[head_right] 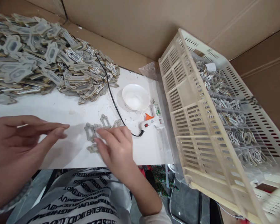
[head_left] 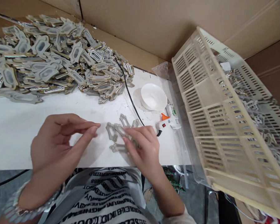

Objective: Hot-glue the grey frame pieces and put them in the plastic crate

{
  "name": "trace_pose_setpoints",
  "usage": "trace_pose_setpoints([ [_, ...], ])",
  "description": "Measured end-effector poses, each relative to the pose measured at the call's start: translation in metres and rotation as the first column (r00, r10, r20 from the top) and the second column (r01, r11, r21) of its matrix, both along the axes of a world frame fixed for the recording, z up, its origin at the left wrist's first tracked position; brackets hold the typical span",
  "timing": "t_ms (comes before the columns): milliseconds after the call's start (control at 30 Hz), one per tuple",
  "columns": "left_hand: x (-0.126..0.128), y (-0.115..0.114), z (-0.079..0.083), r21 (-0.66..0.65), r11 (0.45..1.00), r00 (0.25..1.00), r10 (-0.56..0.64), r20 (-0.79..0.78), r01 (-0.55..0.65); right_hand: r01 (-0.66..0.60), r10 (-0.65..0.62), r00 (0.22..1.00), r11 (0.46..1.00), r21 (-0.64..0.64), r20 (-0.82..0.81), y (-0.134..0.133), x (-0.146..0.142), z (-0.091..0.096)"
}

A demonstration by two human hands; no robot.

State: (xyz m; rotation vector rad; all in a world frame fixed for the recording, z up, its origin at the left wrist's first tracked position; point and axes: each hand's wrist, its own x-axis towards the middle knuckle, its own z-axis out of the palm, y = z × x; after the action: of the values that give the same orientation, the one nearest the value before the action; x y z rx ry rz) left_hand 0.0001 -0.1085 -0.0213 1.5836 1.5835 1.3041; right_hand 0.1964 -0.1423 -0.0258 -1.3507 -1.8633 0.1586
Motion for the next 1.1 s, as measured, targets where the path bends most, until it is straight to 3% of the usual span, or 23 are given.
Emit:
trace_pose_setpoints([
  [33,0.006,-0.004,0.002,-0.038,0.999,0.988,-0.002,0.152,0.008,-0.057,0.055,0.995,0.998,-0.022,-0.081,0.000,-0.006,0.003],
  [133,0.016,-0.011,0.005,-0.092,0.993,0.917,-0.036,0.398,0.079,-0.165,0.149,0.961,0.985,-0.050,-0.233,0.002,-0.021,0.008],
  [400,0.014,-0.010,-0.004,-0.219,0.948,0.806,-0.060,0.589,0.231,-0.198,0.146,0.925,0.973,-0.117,-0.352,0.004,-0.028,0.007],
  [500,0.011,-0.011,-0.007,-0.266,0.918,0.803,-0.087,0.590,0.294,-0.243,0.185,0.893,0.966,-0.094,-0.409,0.005,-0.024,0.004],
  [633,0.007,-0.014,-0.013,-0.247,0.891,0.840,-0.223,0.495,0.382,-0.310,0.268,0.897,0.949,-0.066,-0.352,0.010,-0.010,0.004],
  [700,0.005,-0.016,-0.016,-0.206,0.889,0.859,-0.298,0.416,0.409,-0.284,0.252,0.923,0.956,-0.074,-0.291,0.015,0.000,0.003],
  [833,-0.001,-0.023,-0.024,-0.038,0.969,0.970,-0.242,0.017,0.242,-0.081,0.081,0.996,0.997,-0.007,-0.028,0.032,0.023,-0.002],
  [900,-0.005,-0.024,-0.027,0.118,0.970,0.968,-0.190,-0.165,0.211,-0.079,0.065,0.982,0.994,0.072,0.178,0.039,0.030,-0.006],
  [967,-0.008,-0.024,-0.029,0.225,0.939,0.947,-0.205,-0.246,0.262,-0.126,0.078,0.941,0.984,0.128,0.329,0.044,0.033,-0.011],
  [1100,-0.011,-0.022,-0.030,0.277,0.899,0.913,-0.244,-0.326,0.339,-0.172,0.063,0.885,0.965,0.198,0.462,0.047,0.029,-0.016],
])
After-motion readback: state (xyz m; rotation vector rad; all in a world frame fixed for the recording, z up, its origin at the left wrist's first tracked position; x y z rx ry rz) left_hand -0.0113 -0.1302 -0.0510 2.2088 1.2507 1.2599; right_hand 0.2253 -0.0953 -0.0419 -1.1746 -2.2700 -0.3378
